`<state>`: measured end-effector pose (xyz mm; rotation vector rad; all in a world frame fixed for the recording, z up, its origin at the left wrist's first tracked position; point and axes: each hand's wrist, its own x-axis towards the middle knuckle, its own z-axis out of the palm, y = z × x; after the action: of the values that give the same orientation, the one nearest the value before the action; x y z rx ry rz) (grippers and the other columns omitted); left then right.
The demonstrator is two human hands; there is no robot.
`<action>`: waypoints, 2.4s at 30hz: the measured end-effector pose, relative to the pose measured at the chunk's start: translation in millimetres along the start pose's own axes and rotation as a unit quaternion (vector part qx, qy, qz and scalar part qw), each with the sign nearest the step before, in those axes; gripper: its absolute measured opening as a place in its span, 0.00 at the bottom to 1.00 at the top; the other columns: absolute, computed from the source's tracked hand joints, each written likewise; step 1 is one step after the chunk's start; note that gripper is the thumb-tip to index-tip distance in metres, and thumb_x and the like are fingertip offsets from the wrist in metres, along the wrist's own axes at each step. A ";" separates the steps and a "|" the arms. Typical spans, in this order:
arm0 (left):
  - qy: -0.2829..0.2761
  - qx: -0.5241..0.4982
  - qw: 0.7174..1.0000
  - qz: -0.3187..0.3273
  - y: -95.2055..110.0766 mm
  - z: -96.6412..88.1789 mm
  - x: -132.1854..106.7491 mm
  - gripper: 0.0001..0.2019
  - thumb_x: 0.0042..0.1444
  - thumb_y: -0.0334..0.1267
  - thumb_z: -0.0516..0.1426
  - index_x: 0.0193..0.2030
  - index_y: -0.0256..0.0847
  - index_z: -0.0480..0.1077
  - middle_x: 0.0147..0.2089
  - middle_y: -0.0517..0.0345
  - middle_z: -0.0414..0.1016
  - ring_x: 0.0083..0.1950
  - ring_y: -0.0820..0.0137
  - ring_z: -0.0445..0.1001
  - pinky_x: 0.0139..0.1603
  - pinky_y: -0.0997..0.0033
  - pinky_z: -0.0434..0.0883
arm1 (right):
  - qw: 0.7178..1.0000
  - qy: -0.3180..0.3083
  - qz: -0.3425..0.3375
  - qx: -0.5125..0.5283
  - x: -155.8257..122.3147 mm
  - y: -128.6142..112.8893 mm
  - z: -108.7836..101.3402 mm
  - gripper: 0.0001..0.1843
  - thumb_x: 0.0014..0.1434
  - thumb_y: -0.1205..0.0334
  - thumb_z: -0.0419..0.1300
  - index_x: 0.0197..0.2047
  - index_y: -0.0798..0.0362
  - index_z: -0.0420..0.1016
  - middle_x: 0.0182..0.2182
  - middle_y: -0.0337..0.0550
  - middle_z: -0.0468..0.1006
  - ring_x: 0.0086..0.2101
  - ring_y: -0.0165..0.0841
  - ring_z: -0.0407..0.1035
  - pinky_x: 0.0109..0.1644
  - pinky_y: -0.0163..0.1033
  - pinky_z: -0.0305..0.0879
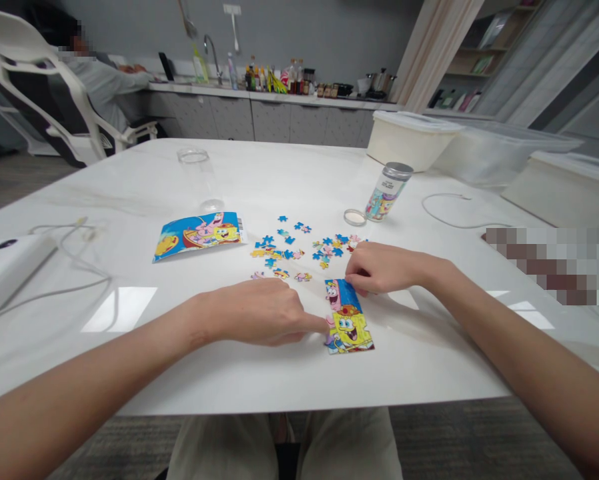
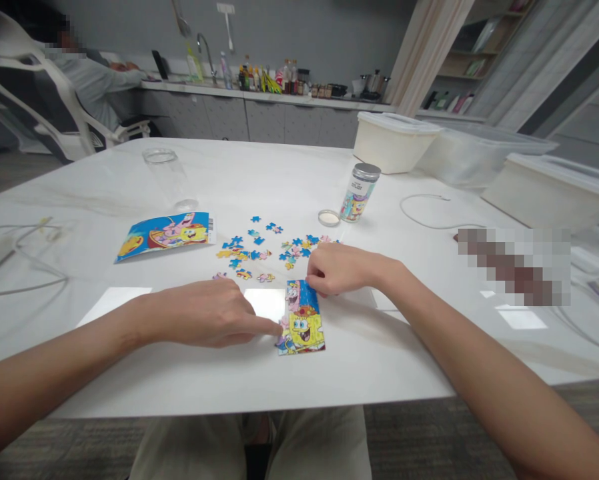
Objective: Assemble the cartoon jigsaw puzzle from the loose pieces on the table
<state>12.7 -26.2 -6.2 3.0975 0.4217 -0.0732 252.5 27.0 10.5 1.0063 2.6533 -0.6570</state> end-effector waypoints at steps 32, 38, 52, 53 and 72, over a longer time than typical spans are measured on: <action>0.016 0.007 1.000 0.004 -0.2 1.8 -0.6 0.13 0.59 0.30 0.54 0.49 0.45 0.71 0.20 0.63 0.72 0.18 0.72 0.66 0.19 0.69 0.49 | 0.916 0.264 0.300 0.025 -3.0 31.7 -19.3 0.18 0.55 0.66 0.48 0.22 0.56 0.76 0.21 0.44 0.79 0.25 0.32 0.69 0.32 0.35 0.56; 0.019 0.015 1.000 0.001 0.6 2.8 -1.0 0.13 0.59 0.30 0.53 0.49 0.45 0.70 0.20 0.64 0.72 0.18 0.71 0.65 0.19 0.68 0.48 | 0.892 0.276 0.356 0.038 -2.6 38.0 -19.1 0.20 0.58 0.63 0.48 0.23 0.55 0.77 0.23 0.45 0.80 0.26 0.33 0.71 0.32 0.36 0.57; 0.022 0.020 1.000 -0.002 0.6 3.2 -0.9 0.13 0.58 0.29 0.54 0.48 0.45 0.70 0.19 0.65 0.71 0.17 0.71 0.65 0.19 0.69 0.48 | 0.883 0.181 0.433 0.024 -2.0 53.4 -16.4 0.14 0.50 0.65 0.52 0.18 0.53 0.74 0.25 0.50 0.81 0.30 0.41 0.74 0.33 0.40 0.61; 0.024 0.021 0.999 -0.001 0.6 3.2 -1.0 0.13 0.58 0.29 0.54 0.48 0.45 0.70 0.19 0.65 0.71 0.17 0.72 0.65 0.19 0.69 0.49 | 0.884 0.179 0.431 0.025 -2.1 53.3 -16.3 0.14 0.50 0.65 0.52 0.18 0.53 0.74 0.25 0.50 0.81 0.31 0.41 0.74 0.34 0.40 0.61; 0.044 0.031 0.999 0.004 0.0 5.0 -2.1 0.09 0.59 0.29 0.52 0.44 0.43 0.69 0.18 0.65 0.69 0.16 0.74 0.61 0.19 0.69 0.49 | 0.862 0.292 0.401 -0.104 0.5 42.1 -10.2 0.18 0.58 0.56 0.51 0.30 0.56 0.78 0.29 0.56 0.79 0.35 0.47 0.74 0.33 0.41 0.61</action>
<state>10.4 -26.9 -11.1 3.1716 0.4176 0.0520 279.9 60.2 5.5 2.2957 2.2557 0.1509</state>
